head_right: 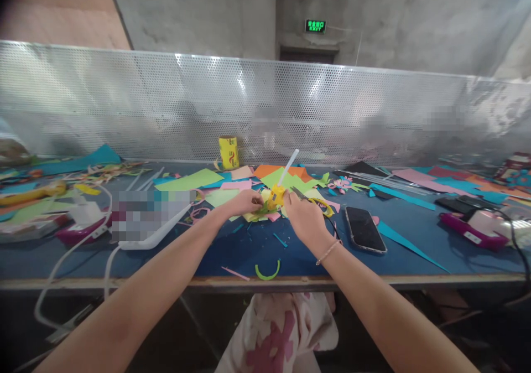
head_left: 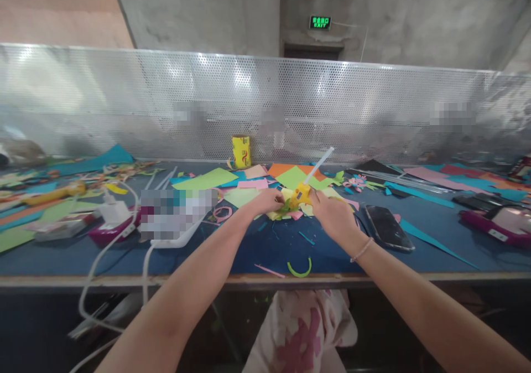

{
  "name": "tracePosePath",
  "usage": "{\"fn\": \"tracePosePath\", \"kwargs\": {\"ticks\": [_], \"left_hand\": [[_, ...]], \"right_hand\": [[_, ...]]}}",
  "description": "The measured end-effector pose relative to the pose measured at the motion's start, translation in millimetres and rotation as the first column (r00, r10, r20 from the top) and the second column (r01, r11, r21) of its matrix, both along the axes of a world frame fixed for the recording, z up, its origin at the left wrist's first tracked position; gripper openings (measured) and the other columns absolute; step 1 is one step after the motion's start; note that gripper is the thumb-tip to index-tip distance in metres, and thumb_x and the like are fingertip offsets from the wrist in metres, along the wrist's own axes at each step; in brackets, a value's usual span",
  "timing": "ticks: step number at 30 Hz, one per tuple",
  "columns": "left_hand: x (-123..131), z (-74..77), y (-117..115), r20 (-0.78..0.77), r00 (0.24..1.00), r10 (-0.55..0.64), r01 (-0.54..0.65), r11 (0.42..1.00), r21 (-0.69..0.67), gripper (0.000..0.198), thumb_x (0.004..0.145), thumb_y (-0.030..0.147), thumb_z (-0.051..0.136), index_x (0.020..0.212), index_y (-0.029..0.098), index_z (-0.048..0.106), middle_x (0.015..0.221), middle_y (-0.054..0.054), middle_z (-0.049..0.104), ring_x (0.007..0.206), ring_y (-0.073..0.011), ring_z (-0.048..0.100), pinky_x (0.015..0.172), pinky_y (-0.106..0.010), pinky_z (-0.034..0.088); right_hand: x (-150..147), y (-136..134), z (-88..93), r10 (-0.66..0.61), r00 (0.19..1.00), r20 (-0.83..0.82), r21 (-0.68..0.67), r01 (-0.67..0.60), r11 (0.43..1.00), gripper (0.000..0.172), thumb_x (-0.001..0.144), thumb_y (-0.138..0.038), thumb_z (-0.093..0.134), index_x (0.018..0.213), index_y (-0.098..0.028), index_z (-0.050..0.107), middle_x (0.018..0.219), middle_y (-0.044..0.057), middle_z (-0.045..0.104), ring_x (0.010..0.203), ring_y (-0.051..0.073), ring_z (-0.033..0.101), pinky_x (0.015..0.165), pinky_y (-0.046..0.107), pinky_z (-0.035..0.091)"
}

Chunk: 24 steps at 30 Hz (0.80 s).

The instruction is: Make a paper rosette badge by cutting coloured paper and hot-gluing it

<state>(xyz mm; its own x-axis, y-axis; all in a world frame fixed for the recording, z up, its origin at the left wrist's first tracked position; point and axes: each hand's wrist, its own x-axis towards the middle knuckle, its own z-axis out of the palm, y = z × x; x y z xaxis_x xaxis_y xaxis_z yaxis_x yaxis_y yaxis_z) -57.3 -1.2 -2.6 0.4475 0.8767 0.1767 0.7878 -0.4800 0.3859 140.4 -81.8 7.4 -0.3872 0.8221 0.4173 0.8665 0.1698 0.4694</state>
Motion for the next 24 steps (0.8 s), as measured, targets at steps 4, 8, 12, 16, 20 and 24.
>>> {"fn": "tracePosePath", "kwargs": {"ticks": [4,8,12,16,20,24], "left_hand": [[1,-0.3,1,-0.005,1.0,-0.021,0.021,1.0,0.001,0.015,0.066,0.022,0.05,0.066,0.015,0.063,0.063,0.001,0.06,0.063,-0.0128,0.052,0.055,-0.02,0.036],[1,-2.2,0,0.018,0.999,-0.039,0.038,0.999,0.015,0.016,0.066,0.023,0.048,0.067,0.015,0.062,0.063,0.001,0.059,0.061,-0.0118,0.051,0.055,-0.02,0.035],[1,-2.1,-2,0.001,0.997,-0.078,0.078,0.996,0.035,0.016,0.066,0.022,0.047,0.066,0.016,0.062,0.062,0.002,0.059,0.059,-0.0104,0.05,0.054,-0.02,0.034],[2,-0.1,-5,-0.035,0.995,-0.097,0.097,0.995,0.016,0.015,0.065,0.023,0.05,0.067,0.016,0.064,0.063,0.001,0.061,0.061,-0.0112,0.051,0.054,-0.02,0.034],[3,1.3,-7,-0.084,0.984,-0.154,0.158,0.986,0.046,0.017,0.065,0.02,0.05,0.069,0.018,0.066,0.07,-0.001,0.064,0.065,-0.0124,0.054,0.059,-0.021,0.036],[7,1.4,-9,-0.151,0.971,-0.185,0.197,0.978,0.067,0.021,0.067,0.015,0.045,0.071,0.017,0.066,0.075,-0.003,0.065,0.068,-0.0136,0.054,0.06,-0.022,0.036]], "right_hand": [[5,-1,3.4,0.016,1.0,0.011,-0.003,-0.016,1.0,0.042,0.087,-0.016,0.027,0.128,-0.014,0.034,0.1,0.012,0.055,0.062,0.014,0.056,0.046,0.024,0.036],[8,-1,5.0,-0.037,0.999,-0.017,0.016,0.037,0.999,0.04,0.087,-0.017,0.026,0.126,-0.014,0.033,0.097,0.012,0.055,0.063,0.015,0.057,0.045,0.024,0.033],[16,-3,4.8,-0.044,0.995,-0.09,0.015,0.046,0.999,0.033,0.089,-0.029,0.027,0.115,-0.015,0.042,0.094,0.009,0.056,0.063,0.015,0.057,0.046,0.024,0.032],[34,-3,6.5,-0.063,0.962,-0.267,0.036,0.075,0.997,0.038,0.085,-0.046,0.032,0.102,-0.016,0.048,0.092,0.008,0.057,0.067,0.016,0.057,0.049,0.024,0.033],[67,-2,12.8,-0.146,0.889,-0.433,0.05,0.186,0.981,0.044,0.078,-0.049,0.042,0.104,-0.014,0.047,0.094,0.011,0.057,0.072,0.019,0.057,0.054,0.026,0.035],[116,-2,19.2,-0.293,0.805,-0.516,-0.013,0.334,0.942,0.041,0.074,-0.046,0.044,0.097,-0.013,0.052,0.087,0.012,0.059,0.072,0.021,0.056,0.057,0.028,0.035]]}}
